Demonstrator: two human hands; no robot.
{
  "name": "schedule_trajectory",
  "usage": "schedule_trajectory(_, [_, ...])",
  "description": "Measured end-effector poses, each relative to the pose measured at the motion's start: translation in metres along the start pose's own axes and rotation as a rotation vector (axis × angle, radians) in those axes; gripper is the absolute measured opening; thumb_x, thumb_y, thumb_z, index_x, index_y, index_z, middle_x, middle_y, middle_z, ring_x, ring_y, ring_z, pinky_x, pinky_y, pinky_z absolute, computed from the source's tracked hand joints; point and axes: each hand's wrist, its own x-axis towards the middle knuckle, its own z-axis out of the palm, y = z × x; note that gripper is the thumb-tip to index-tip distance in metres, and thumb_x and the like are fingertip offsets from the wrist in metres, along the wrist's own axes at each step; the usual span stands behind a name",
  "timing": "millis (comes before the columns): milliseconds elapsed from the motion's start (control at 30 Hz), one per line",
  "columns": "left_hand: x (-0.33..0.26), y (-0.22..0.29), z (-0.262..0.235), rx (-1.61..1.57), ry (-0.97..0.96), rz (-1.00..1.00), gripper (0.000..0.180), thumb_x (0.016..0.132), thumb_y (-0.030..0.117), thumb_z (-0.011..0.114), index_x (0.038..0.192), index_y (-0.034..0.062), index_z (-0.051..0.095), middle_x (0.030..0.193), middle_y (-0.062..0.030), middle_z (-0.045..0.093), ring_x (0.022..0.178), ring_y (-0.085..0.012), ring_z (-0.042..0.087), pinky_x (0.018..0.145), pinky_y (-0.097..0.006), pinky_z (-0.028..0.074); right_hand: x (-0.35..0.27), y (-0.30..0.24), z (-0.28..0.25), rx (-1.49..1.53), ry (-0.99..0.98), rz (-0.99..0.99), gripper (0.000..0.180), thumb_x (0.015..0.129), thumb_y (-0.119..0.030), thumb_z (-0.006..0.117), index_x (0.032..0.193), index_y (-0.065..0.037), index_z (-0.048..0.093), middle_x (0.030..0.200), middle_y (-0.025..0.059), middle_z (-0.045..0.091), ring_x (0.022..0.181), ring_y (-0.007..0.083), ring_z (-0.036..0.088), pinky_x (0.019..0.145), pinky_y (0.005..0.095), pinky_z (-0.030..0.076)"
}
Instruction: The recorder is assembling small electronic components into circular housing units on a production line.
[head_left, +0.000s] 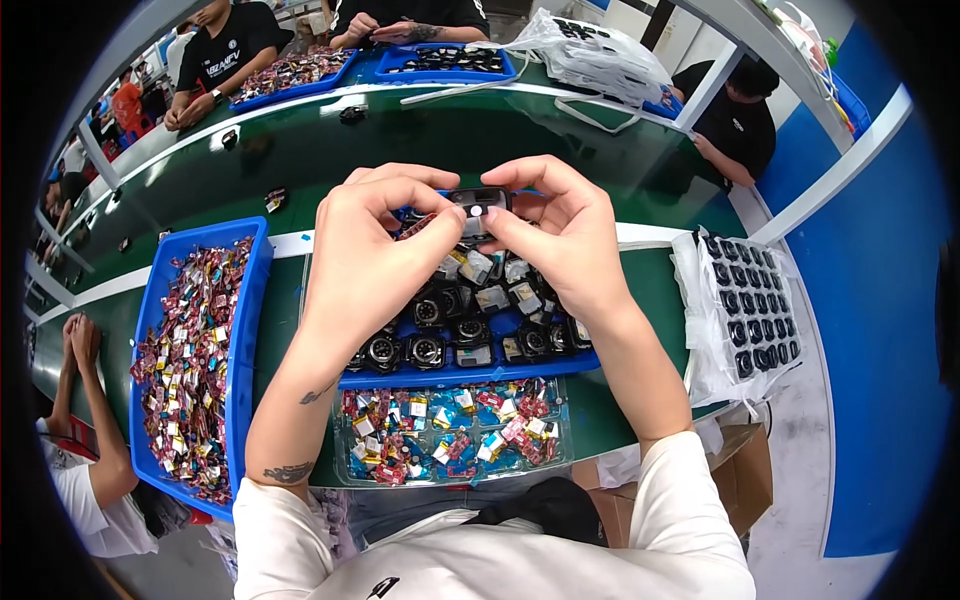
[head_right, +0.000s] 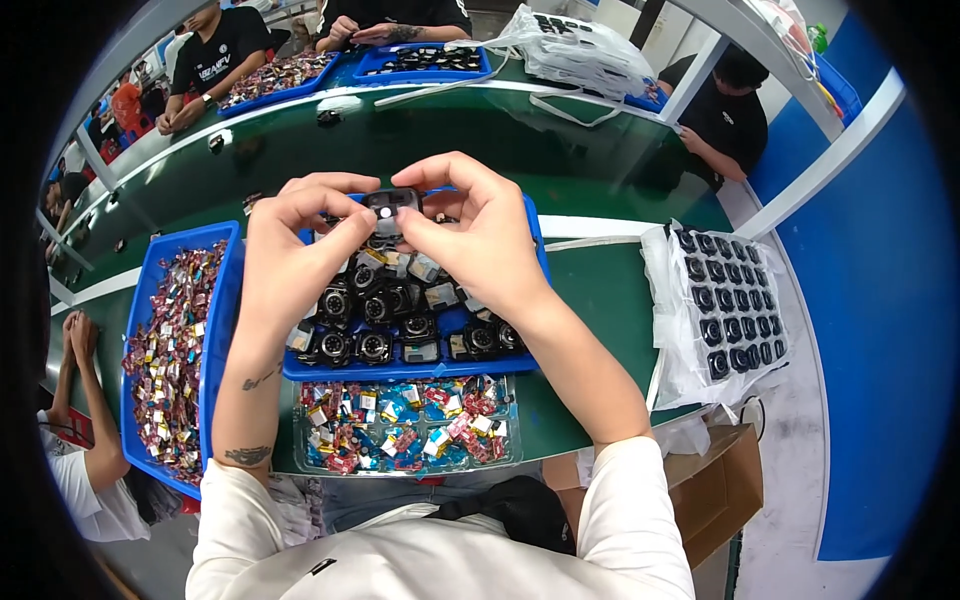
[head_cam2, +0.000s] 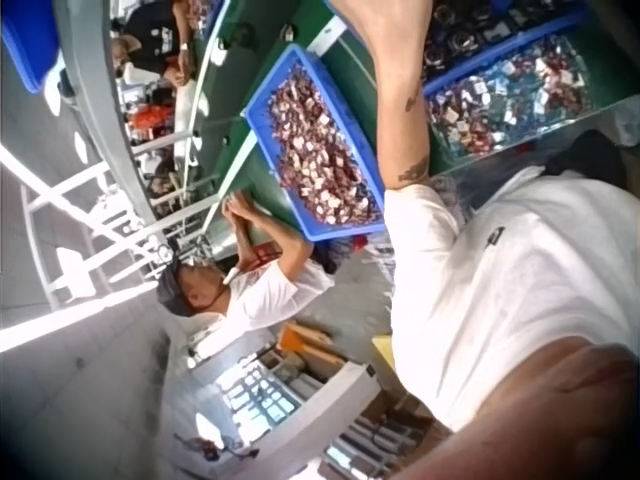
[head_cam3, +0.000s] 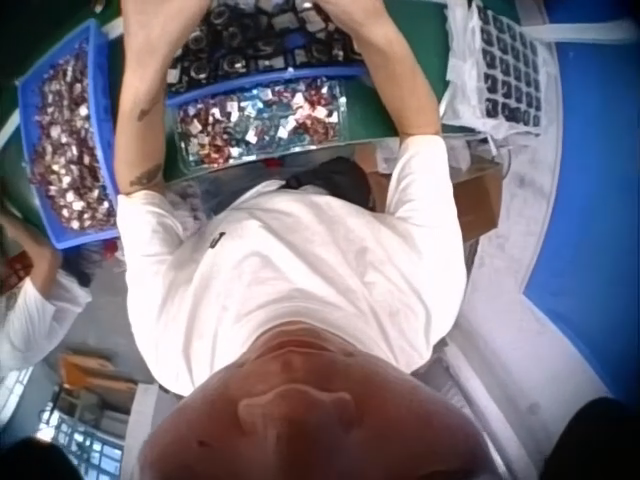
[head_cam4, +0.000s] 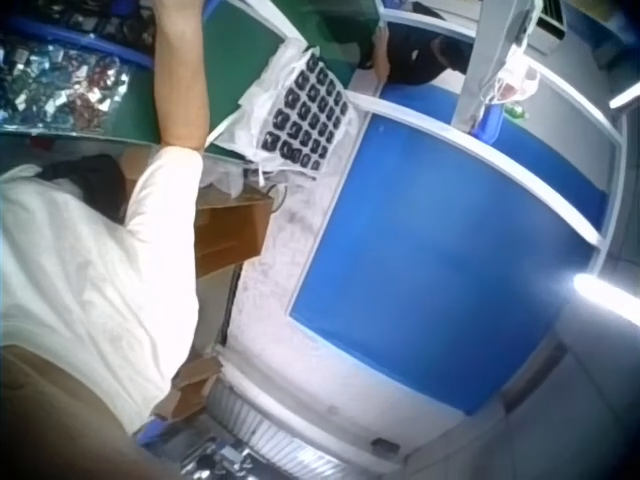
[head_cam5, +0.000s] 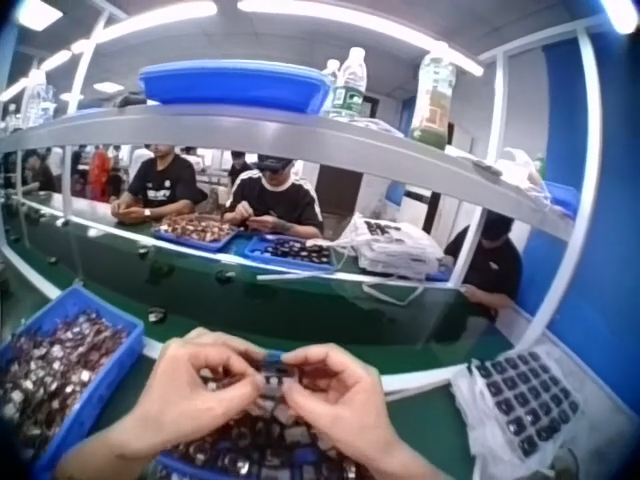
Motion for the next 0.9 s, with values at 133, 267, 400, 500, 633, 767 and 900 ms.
schedule_trajectory(133, [-0.001,0.004,0.004,0.01,0.016,-0.001,0.01,0.073,0.011,0.068,0.075,0.0026,0.072,0.098,-0.0112,0.071,0.096,-0.022,0.061,0.08,-0.033,0.047,-0.003,0.003,-0.001,-0.061,-0.035,-0.074,0.024,0.08,0.002,0.066,0.103,0.002,0.06,0.101,0.0073,0.06,0.087,0.0111,0.06,0.07,0.026,0.058])
schedule_trajectory(267, [-0.002,0.004,0.003,0.031,0.003,0.007,0.008,0.078,0.009,0.069,0.076,0.0013,0.071,0.102,-0.0101,0.07,0.089,-0.0132,0.06,0.075,-0.027,0.046,-0.006,-0.001,0.002,-0.127,-0.052,-0.087,0.023,0.083,0.004,0.064,0.106,0.004,0.059,0.103,0.0079,0.058,0.093,0.0143,0.062,0.075,0.0284,0.06])
schedule_trajectory(400, [-0.002,0.003,0.003,0.038,0.001,0.016,0.008,0.078,0.008,0.069,0.077,0.0004,0.071,0.101,-0.0107,0.07,0.084,-0.0116,0.061,0.072,-0.026,0.046,-0.007,0.001,0.006,-0.095,-0.009,-0.08,0.019,0.082,0.002,0.065,0.101,0.003,0.061,0.103,0.0081,0.06,0.089,0.0123,0.061,0.068,0.0229,0.058])
schedule_trajectory(500, [-0.003,0.002,0.004,-0.02,-0.006,-0.028,0.009,0.08,0.008,0.068,0.079,-0.0006,0.071,0.1,-0.0113,0.07,0.08,-0.0099,0.061,0.07,-0.024,0.046,-0.007,0.003,0.008,-0.094,0.019,-0.115,0.015,0.084,0.002,0.065,0.098,0.003,0.062,0.102,0.0086,0.061,0.087,0.0125,0.063,0.067,0.0226,0.058])
schedule_trajectory(633, [-0.005,0.001,0.007,-0.07,0.032,-0.047,0.012,0.076,0.012,0.07,0.082,0.0023,0.074,0.093,-0.0113,0.072,0.087,-0.0172,0.065,0.075,-0.031,0.05,-0.006,0.004,0.008,-0.027,0.066,-0.128,0.011,0.084,0.002,0.065,0.095,0.003,0.062,0.094,0.0073,0.063,0.081,0.0114,0.064,0.067,0.0227,0.058])
schedule_trajectory(767, [-0.006,0.003,0.014,-0.169,0.021,-0.059,0.015,0.079,0.012,0.071,0.089,0.0011,0.073,0.089,-0.0086,0.072,0.073,-0.0091,0.064,0.061,-0.023,0.047,-0.003,0.006,0.0,-0.084,0.124,-0.201,0.01,0.084,0.002,0.065,0.093,0.002,0.062,0.089,0.0061,0.064,0.079,0.0105,0.064,0.066,0.023,0.057])
schedule_trajectory(900, [-0.004,0.001,0.011,-0.213,0.046,-0.03,0.015,0.079,0.011,0.072,0.09,0.0004,0.073,0.085,-0.0062,0.072,0.07,-0.0063,0.062,0.057,-0.021,0.046,0.0,0.004,-0.005,0.049,0.168,-0.154,0.011,0.084,0.0,0.065,0.094,0.002,0.061,0.09,0.0069,0.064,0.079,0.0104,0.064,0.064,0.0239,0.057])
